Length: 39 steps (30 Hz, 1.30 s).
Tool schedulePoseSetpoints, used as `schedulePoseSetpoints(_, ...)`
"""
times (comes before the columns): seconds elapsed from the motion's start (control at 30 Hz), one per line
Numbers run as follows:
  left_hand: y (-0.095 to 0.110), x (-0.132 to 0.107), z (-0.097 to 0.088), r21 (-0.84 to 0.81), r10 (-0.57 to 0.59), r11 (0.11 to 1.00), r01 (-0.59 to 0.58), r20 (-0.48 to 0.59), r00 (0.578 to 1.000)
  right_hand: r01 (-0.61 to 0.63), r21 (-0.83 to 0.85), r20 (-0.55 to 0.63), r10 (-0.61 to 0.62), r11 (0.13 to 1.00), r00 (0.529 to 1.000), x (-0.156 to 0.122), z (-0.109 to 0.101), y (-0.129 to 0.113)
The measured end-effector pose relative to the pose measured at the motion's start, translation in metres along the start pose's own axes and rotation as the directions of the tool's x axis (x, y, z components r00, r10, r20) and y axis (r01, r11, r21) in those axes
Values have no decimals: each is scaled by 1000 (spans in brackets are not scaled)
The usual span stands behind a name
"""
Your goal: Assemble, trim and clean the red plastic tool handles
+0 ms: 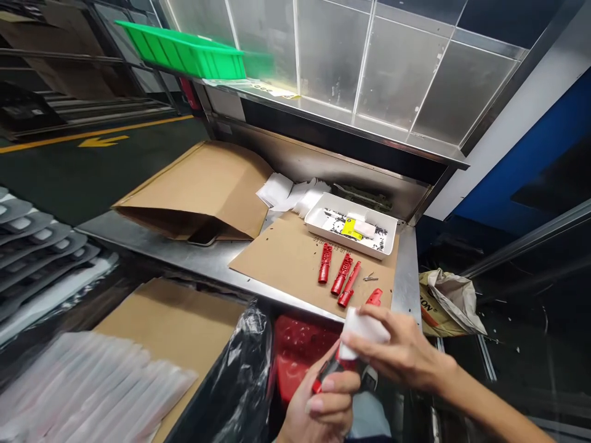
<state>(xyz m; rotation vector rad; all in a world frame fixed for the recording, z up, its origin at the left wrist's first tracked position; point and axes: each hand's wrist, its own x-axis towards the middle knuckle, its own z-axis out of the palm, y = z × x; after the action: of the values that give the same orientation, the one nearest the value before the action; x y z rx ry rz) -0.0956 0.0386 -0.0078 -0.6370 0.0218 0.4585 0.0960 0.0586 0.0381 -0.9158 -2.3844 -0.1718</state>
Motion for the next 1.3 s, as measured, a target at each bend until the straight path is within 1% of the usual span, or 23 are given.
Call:
schedulePoseSetpoints(0.1, -4, -1, 4, -71, 1, 997, -3, -31, 1000, -5, -30, -18, 5, 1000, 1000, 0, -2, 0)
schedulePoseSetpoints(0.17, -6, -1, 6, -93, -1, 996, -5, -62, 998, 12, 19, -8, -12, 1000, 1000, -1, -2, -1)
schedulePoseSetpoints(0.23, -6, 0, 5, -83, 22, 996, -30, -92, 996, 15, 24, 33, -16, 1000, 999, -3, -2, -1)
schedulePoseSetpoints(0.3, -6, 0, 4, -47, 43, 998, -48, -97, 994, -12, -39, 52, 14, 999, 999, -4, -1, 0)
schedulePoseSetpoints(0.37, -5, 1, 4, -29, 34, 999, -36, -86, 996, -38, -62, 39, 41, 997, 998, -6, 0, 1)
schedulePoseSetpoints(0.43, -5, 2, 3, -23, 8, 1000, -10, -63, 998, -32, -23, 26, 33, 999, 999, -7, 1, 3)
schedulePoseSetpoints(0.47, -5, 2, 2, -20, 3, 1000, -4, -44, 999, -28, -13, 30, 29, 1000, 999, -8, 1, 5)
schedulePoseSetpoints(0.53, -5, 2, 0, -2, 21, 1000, -21, -1, 1000, -56, -54, 52, 59, 997, 997, -10, 3, 7)
schedulePoseSetpoints(0.6, -4, 1, -3, 35, 53, 998, -53, 17, 998, -119, -90, 38, 123, 989, 992, -10, 6, 5)
schedulePoseSetpoints(0.67, -3, 1, -6, 104, 85, 991, -84, -1, 996, -152, -47, 7, 152, 987, 988, -10, 10, -1)
schedulePoseSetpoints(0.7, -2, 1, -9, 147, 105, 984, -103, -10, 994, -143, -8, 16, 143, 990, 990, -9, 11, -3)
schedulePoseSetpoints(0.77, -1, 2, -13, 233, 142, 963, -135, -15, 990, -115, 25, 84, 113, 993, 990, -9, 11, -4)
schedulePoseSetpoints(0.83, -1, 3, -16, 292, 148, 946, -142, 1, 989, -165, -27, 150, 167, 986, 975, -9, 9, 2)
schedulePoseSetpoints(0.87, -1, 3, -18, 309, 141, 941, -137, 9, 990, -214, -65, 152, 221, 975, 963, -10, 7, 6)
schedulePoseSetpoints(0.93, -2, 5, -20, 331, 132, 934, -135, 31, 991, -289, -104, 104, 300, 952, 948, -12, 5, 12)
schedulePoseSetpoints(0.97, -2, 6, -21, 349, 120, 928, -131, 53, 991, -290, -95, 87, 298, 952, 951, -13, 4, 14)
schedulePoseSetpoints(1.03, -1, 8, -22, 387, 85, 914, -123, 112, 990, -231, -59, 69, 234, 971, 970, -14, 3, 14)
schedulePoseSetpoints(1.07, 0, 8, -22, 414, 42, 905, -97, 139, 989, -217, -55, 62, 221, 975, 973, -14, 3, 14)
schedulePoseSetpoints(1.1, 1, 9, -22, 446, -7, 893, -63, 153, 988, -232, -68, 55, 236, 970, 970, -14, 2, 14)
schedulePoseSetpoints(1.17, 3, 9, -21, 521, -89, 854, 2, 142, 986, -299, -112, 14, 302, 948, 953, -14, -1, 12)
schedulePoseSetpoints(1.2, 3, 9, -19, 558, -109, 829, 22, 123, 986, -313, -118, -22, 313, 942, 950, -14, -2, 10)
schedulePoseSetpoints(1.23, 3, 9, -18, 597, -120, 801, 37, 100, 988, -302, -109, -50, 298, 947, 953, -14, -3, 8)
schedulePoseSetpoints(1.3, 1, 8, -15, 651, -108, 758, 41, 63, 992, -222, -74, -75, 217, 972, 973, -15, -4, 4)
